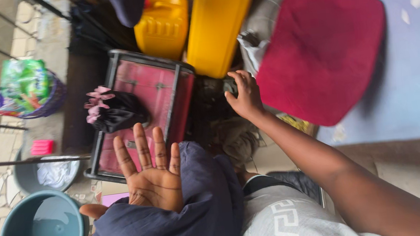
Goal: The person picks up a towel and a pink item, walks outside, and hangs the towel on a clothesline using green clothespins.
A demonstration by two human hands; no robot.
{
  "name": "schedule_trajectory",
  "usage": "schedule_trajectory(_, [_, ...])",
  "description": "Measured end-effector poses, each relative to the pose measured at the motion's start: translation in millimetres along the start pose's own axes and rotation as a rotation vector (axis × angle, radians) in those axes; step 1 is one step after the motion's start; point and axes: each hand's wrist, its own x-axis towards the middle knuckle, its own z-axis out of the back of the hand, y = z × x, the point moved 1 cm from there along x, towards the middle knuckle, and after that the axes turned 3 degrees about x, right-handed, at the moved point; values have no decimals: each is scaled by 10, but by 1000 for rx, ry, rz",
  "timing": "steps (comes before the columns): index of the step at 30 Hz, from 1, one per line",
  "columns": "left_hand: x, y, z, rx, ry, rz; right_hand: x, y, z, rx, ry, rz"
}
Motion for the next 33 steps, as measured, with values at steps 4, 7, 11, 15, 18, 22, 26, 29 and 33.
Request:
schedule_trajectory(4, [-447,136,-15,34,38,50,-711,-568,130,-472,225,-82])
schedule_trajectory(7, [-764,256,-18,36,24,51,-925,-948,210,-627,351,-170])
schedule_trajectory(11, [-971,472,-15,112,-116,116,-826,-1205,146,-675,308,-219])
schedule_trajectory(15, [-1189,627,78,-56,-73,105,-708,-1375,-32,-740,251,-143])
schedule_trajectory(18, [-1248,709,143,-161,-40,86,-490,-1535,-118,-873,232,-116])
schedule_trajectory(22, [-1219,791,198,-1,-197,190,-372,-1763,39,-978,179,-97])
schedule_trajectory(26, [-1217,879,239,-225,-56,144,-429,-1629,319,-703,241,-154])
schedule_trajectory(29, [-1177,959,276,-176,-92,191,-505,-1441,312,-646,330,-178])
schedule_trajectory(33, [-1142,1143,369,-495,118,198,-503,-1535,172,-803,215,-188])
